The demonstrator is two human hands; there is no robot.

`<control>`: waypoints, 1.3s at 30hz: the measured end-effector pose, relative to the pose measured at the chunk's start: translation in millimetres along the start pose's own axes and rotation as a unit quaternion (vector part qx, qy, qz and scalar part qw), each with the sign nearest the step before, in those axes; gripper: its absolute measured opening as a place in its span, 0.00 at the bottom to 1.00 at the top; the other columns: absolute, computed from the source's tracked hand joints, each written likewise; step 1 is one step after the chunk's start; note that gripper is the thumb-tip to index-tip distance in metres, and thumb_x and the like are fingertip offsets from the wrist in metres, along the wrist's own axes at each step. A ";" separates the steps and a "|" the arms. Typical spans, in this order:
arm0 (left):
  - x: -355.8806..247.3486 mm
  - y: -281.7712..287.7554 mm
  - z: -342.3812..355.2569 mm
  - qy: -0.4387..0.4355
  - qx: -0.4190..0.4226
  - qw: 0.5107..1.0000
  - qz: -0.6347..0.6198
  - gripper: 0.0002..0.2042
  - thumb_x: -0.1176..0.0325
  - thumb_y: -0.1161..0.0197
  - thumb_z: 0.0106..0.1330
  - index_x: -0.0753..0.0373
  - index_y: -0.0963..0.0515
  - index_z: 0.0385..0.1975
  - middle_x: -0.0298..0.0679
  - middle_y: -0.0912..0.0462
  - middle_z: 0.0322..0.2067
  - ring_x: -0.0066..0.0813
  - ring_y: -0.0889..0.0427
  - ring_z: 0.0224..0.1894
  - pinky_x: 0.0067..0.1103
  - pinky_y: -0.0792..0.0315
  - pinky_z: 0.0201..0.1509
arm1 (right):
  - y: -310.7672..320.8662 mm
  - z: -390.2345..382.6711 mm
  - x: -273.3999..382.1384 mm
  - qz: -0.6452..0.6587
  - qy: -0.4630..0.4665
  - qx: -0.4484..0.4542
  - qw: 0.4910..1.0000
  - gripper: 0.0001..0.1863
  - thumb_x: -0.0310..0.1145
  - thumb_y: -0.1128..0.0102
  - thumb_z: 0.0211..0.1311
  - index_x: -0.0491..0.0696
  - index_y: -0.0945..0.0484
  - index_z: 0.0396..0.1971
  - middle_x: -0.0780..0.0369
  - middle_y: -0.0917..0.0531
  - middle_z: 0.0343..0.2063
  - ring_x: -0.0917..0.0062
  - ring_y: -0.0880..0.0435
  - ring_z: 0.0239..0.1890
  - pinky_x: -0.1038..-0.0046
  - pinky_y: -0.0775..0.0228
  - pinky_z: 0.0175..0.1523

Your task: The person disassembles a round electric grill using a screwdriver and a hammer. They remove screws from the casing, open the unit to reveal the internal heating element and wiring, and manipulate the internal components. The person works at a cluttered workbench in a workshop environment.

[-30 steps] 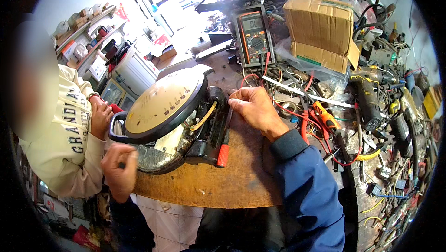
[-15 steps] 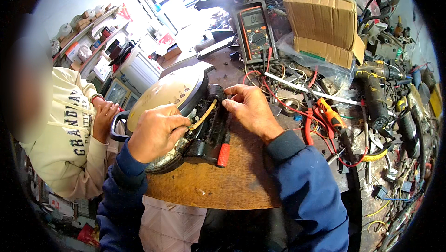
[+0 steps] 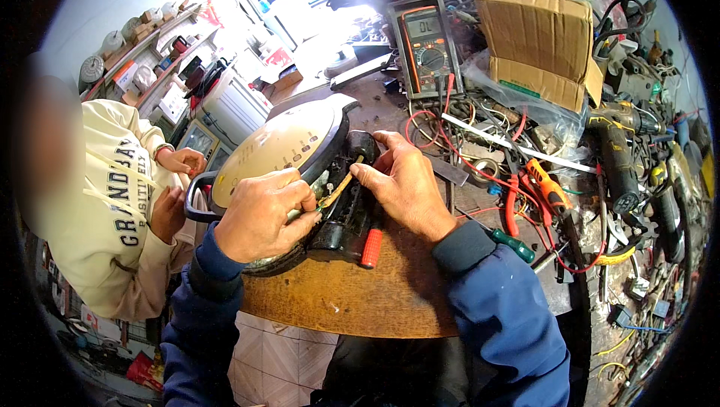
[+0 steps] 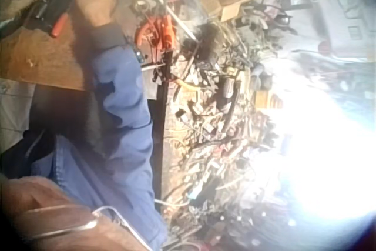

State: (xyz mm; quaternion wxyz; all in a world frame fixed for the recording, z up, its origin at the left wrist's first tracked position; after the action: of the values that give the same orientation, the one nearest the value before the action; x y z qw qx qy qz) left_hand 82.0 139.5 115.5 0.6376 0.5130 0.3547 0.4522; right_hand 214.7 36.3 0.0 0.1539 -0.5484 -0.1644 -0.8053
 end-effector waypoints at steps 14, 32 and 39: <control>-0.2 -4.3 -11.9 -0.017 -0.038 0.999 -0.031 0.08 0.73 0.26 0.58 0.64 0.21 0.28 0.43 0.21 0.29 0.46 0.18 0.31 0.35 0.25 0.36 | -1.7 -4.4 12.4 -0.057 -0.033 -0.030 0.997 0.29 0.33 0.29 0.63 0.36 0.25 0.61 0.52 0.14 0.30 0.65 0.12 0.33 0.63 0.21 0.41; 3.5 14.9 -12.3 0.055 -0.151 0.987 -0.006 0.05 0.79 0.27 0.58 0.66 0.16 0.31 0.43 0.15 0.37 0.41 0.14 0.34 0.29 0.21 0.37 | -2.8 -6.8 10.9 -0.055 -0.030 -0.034 0.997 0.29 0.34 0.30 0.65 0.37 0.26 0.62 0.53 0.14 0.30 0.67 0.13 0.32 0.64 0.21 0.41; -4.7 1.0 -14.1 -0.026 -0.111 0.993 0.039 0.07 0.77 0.26 0.58 0.66 0.15 0.35 0.42 0.15 0.37 0.42 0.13 0.36 0.31 0.18 0.40 | -4.1 -5.7 8.8 -0.040 -0.016 -0.033 0.999 0.29 0.34 0.30 0.65 0.37 0.26 0.62 0.54 0.15 0.29 0.68 0.15 0.30 0.65 0.22 0.39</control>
State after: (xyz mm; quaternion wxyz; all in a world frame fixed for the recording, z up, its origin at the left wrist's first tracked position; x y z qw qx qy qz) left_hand 67.3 139.9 113.3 0.6819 0.4640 0.2652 0.4994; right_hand 205.1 36.9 5.9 0.1013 -0.5588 -0.1621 -0.8070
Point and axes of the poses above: each hand's wrist, its own z-axis towards the middle knuckle, its own y-axis out of the back of the hand, x = y × z, the point moved 9 cm from there along z, towards the middle knuckle
